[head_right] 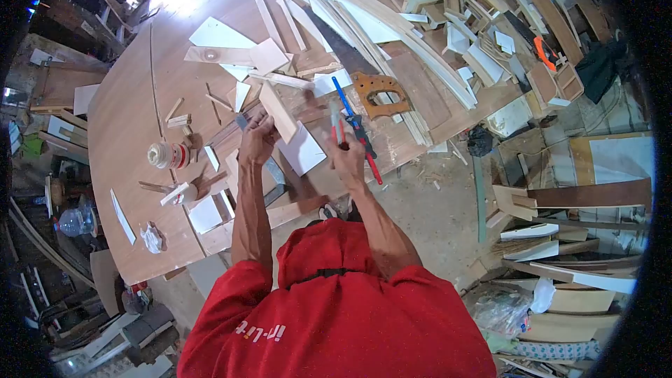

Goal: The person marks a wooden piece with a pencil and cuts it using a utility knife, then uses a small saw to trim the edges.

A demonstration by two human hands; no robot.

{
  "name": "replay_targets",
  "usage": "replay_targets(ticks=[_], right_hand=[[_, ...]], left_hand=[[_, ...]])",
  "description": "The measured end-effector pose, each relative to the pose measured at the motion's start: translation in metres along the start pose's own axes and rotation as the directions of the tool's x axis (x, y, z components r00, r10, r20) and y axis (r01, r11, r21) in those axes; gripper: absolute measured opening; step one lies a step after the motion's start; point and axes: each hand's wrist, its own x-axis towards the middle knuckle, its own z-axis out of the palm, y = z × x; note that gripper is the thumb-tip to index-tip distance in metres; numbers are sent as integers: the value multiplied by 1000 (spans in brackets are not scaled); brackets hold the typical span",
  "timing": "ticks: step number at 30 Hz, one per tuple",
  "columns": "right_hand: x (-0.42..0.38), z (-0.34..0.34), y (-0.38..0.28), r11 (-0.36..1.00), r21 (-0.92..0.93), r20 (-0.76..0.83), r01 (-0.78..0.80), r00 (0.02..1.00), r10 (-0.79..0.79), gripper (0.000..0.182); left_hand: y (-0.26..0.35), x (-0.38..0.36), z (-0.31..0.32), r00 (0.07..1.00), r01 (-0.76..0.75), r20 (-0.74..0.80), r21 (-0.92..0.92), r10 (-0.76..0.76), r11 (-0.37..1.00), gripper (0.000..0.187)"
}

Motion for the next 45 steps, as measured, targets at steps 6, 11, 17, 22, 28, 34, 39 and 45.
replay_targets(ticks=[6, 11, 17, 22, 28, 34, 39, 45], right_hand=[[-16, 7, -57, 985, 145, 150, 88, 983, -110, 25], [-17, 5, -29, 949, -162, 265, 270, 938, -222, 28], [-29, 5, 1, 936, -230, 95, 266, 963, -251, 30], [-33, 10, 25, 921, -354, 45, 164, 986, -158, 29], [-30, 8, 24, 821, -480, 76, 309, 947, -312, 31], [-17, 4, 28, 897, -424, -18, 122, 989, -144, 32], [-19, 6, 22, 861, -503, -12, 79, 995, -98, 25], [-18, 8, 27, 859, -507, -22, 69, 995, -93, 30]], left_hand=[[-19, -28, 11, 996, 93, -11, -65, -94, 994, 29], [-30, -35, 7, 996, 88, -34, -4, -88, 996, 25], [-21, -52, 8, 969, 187, -228, 398, -101, 898, 16], [-25, -49, 0, 960, 261, -270, 786, -69, 560, 26], [0, -57, 41, 972, 230, -213, 953, 101, -199, 68], [-10, -49, 32, 993, -84, 56, 954, -106, -287, 122], [-5, -49, 43, 984, -49, 7, 972, -179, -231, 133], [-15, -45, 21, 984, -137, 102, 957, -146, -257, 132]])
